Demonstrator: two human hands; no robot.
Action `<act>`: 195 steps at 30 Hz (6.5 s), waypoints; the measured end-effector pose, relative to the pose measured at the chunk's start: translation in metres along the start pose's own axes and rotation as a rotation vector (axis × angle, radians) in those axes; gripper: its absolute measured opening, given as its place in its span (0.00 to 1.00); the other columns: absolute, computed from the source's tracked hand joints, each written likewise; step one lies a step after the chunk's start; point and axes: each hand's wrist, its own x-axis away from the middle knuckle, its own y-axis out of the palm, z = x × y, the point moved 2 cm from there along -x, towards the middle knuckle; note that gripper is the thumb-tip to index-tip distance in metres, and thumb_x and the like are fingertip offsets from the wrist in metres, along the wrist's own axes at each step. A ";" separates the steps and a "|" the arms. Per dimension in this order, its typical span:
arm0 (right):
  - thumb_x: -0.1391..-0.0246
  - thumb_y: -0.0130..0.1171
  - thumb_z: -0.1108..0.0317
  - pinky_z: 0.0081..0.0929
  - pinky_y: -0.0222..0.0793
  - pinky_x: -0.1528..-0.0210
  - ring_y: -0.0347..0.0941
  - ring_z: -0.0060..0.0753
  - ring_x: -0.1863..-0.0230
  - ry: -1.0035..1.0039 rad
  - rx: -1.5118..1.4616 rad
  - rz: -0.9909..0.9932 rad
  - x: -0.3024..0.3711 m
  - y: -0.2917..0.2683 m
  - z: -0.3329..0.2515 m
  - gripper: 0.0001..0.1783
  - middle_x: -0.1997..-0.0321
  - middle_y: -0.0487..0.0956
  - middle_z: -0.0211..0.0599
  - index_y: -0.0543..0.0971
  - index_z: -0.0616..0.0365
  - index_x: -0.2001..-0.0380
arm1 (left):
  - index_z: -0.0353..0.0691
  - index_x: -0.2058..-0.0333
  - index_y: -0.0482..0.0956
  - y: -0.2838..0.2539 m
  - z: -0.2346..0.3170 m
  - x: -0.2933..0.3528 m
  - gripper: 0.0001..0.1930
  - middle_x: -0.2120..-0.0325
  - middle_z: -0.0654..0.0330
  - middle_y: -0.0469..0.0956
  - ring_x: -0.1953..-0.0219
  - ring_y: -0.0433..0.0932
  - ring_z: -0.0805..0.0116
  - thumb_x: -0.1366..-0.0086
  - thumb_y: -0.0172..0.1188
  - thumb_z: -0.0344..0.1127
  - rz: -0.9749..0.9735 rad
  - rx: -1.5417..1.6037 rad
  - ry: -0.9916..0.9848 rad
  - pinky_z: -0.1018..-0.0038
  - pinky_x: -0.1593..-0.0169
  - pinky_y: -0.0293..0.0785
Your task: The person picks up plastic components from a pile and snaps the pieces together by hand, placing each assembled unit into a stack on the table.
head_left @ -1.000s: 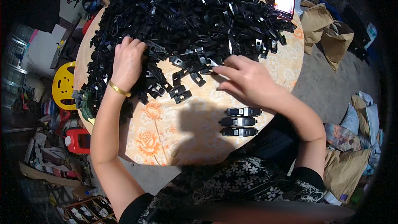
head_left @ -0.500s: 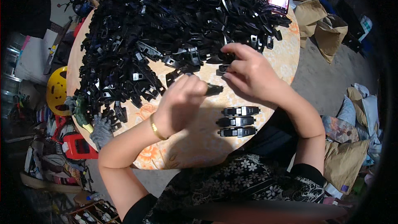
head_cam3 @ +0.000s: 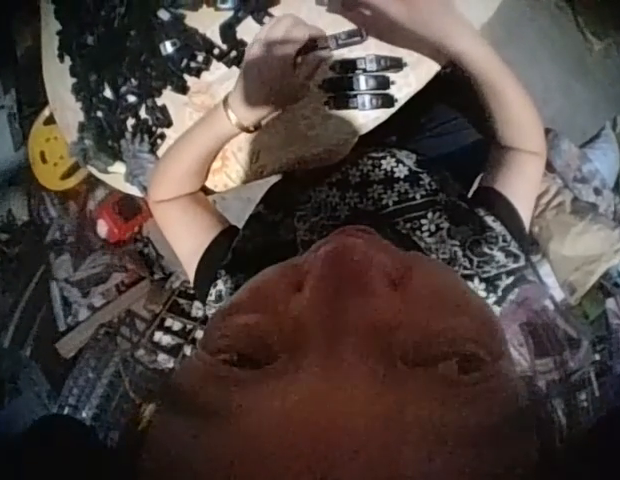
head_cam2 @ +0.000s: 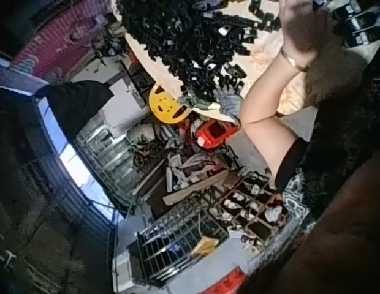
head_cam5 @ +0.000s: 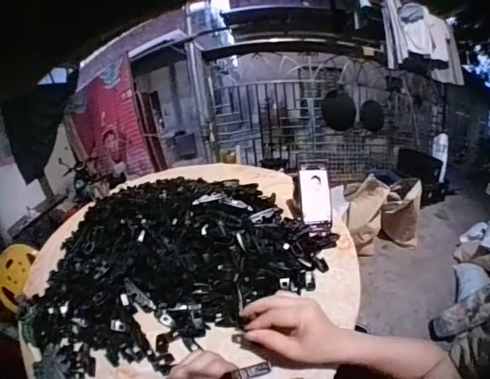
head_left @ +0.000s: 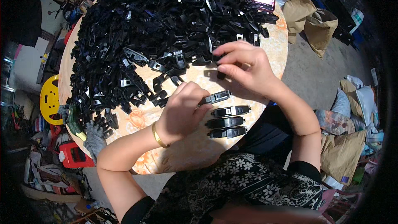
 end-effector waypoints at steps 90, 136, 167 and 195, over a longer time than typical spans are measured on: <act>0.54 0.69 0.57 0.40 0.71 0.62 0.75 0.47 0.67 0.068 0.070 -0.272 0.018 -0.016 0.002 0.14 0.73 0.77 0.40 0.83 0.58 0.74 | 0.36 0.62 0.80 -0.082 -0.035 -0.041 0.14 0.63 0.53 0.78 0.56 0.74 0.51 0.50 0.66 0.25 -0.112 -0.666 -0.172 0.62 0.50 0.71; 0.53 0.65 0.70 0.40 0.72 0.56 0.75 0.50 0.59 0.090 0.061 -0.425 0.014 -0.024 0.005 0.12 0.64 0.78 0.43 0.81 0.61 0.63 | 0.35 0.52 0.77 -0.012 -0.008 -0.020 0.16 0.73 0.51 0.75 0.68 0.77 0.50 0.40 0.59 0.27 -0.164 -0.090 -0.185 0.64 0.63 0.74; 0.55 0.67 0.69 0.41 0.71 0.62 0.74 0.46 0.63 0.088 0.154 -0.378 0.017 -0.012 -0.021 0.11 0.70 0.75 0.40 0.82 0.60 0.68 | 0.34 0.73 0.81 -0.013 -0.014 -0.019 0.08 0.78 0.53 0.74 0.73 0.76 0.54 0.51 0.70 0.29 -0.059 -0.083 -0.020 0.64 0.68 0.72; 0.54 0.70 0.58 0.39 0.73 0.62 0.77 0.47 0.66 0.111 -0.098 -0.488 0.018 -0.020 -0.008 0.16 0.70 0.80 0.42 0.82 0.60 0.68 | 0.36 0.67 0.81 -0.090 -0.029 -0.037 0.09 0.69 0.53 0.77 0.60 0.74 0.52 0.49 0.65 0.26 -0.154 -0.645 -0.132 0.62 0.53 0.72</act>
